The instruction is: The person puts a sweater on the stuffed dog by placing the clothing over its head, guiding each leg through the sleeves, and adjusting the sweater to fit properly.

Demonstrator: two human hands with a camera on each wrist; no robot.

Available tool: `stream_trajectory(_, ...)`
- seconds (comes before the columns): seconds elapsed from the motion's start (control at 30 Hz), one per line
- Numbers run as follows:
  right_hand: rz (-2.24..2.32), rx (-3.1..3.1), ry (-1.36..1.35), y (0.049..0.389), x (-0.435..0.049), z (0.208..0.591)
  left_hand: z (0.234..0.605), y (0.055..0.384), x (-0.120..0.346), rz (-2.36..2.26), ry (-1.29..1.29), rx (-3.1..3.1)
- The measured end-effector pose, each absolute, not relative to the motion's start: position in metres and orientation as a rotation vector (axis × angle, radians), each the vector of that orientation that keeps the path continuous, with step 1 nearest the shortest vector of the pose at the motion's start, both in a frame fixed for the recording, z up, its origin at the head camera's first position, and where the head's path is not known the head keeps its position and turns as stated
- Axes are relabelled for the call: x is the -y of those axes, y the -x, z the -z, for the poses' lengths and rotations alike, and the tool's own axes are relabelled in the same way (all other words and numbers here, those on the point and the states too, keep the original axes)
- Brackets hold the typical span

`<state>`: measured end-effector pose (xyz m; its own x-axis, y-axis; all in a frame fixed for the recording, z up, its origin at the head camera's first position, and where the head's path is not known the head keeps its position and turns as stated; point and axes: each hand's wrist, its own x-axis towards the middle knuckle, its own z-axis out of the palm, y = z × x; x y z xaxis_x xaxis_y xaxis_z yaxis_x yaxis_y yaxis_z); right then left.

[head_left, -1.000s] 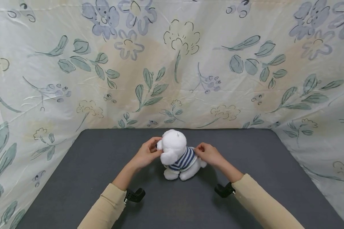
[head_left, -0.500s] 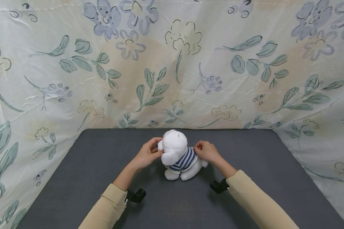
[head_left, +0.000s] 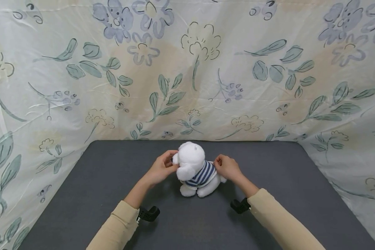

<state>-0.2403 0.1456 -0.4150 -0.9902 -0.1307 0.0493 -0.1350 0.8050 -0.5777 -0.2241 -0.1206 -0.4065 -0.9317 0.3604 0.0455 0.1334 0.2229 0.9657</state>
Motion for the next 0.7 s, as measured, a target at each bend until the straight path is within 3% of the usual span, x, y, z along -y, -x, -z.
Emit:
stream_trajectory(0.4, -0.98, 2.898, -0.202, 0.226, -0.146, 0.408, 0.406, 0.223, 0.122, -1.777, -0.482, -2.329)
stream_trajectory(0.7, -1.094, 2.768, -0.278, 0.203, -0.139, 0.399, 0.386, 0.219, 0.126, -1.753, -0.426, -2.398)
